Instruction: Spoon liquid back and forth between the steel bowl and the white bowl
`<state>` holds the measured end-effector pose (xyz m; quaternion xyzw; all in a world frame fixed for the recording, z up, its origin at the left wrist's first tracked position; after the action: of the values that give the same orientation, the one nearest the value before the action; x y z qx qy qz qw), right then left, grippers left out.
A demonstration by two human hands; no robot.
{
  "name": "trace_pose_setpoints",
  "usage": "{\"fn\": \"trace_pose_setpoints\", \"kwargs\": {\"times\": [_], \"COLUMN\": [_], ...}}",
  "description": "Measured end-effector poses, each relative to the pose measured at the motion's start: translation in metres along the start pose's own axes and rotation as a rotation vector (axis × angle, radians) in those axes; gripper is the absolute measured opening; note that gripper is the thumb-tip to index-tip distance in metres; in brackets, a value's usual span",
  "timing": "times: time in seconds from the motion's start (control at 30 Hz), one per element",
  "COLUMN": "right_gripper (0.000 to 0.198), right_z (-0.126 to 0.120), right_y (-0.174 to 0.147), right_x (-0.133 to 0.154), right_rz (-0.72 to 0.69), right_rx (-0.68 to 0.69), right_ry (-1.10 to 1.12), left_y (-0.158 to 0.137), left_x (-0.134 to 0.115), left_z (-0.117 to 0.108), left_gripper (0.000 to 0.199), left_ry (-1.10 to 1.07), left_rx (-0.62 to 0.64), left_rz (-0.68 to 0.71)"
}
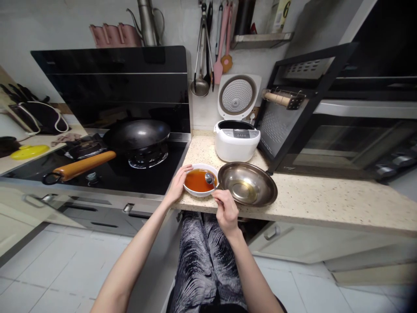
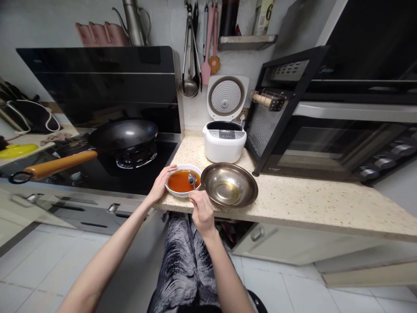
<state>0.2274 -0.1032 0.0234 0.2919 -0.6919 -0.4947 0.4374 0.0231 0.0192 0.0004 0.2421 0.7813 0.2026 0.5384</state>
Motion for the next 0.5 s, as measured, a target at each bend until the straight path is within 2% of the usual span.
{"fn": "trace_pose_setpoints", "kwargs": {"times": [0.13,0.33,0.5], "right_gripper": [0.024,0.022,0.015], "right_z": [0.007,0.009,0.010], "right_y": [-0.003,-0.006,-0.011], "right_x": [-0.001,-0.005,-0.006], "right_rz": [-0.001,0.037,0.207], "right_rx": [0.041,0.019,-0.091], "right_ry": [-0.038,-0.013,0.026], "left_y": [0.000,0.000,0.000], "left_x": [-0.001,-0.002,-0.002], "left_z": [0.000,0.000,-0.001], "left_gripper": [0.041,0.041,0.041], "left_ry": [0.003,0.008,0.011], "left_rx": [0.001,0.003,0.011], "left_rz": [0.001,0.000,-0.005]}}
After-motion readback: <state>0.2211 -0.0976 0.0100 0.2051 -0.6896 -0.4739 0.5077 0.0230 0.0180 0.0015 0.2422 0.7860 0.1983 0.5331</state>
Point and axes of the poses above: each hand's wrist, its own y-axis towards the middle knuckle, its own z-axis out of the palm, x = y × z, the point moved 2 cm from there along y, towards the middle knuckle, and after that the axes turned 4 degrees about y, right-handed, at the moved point
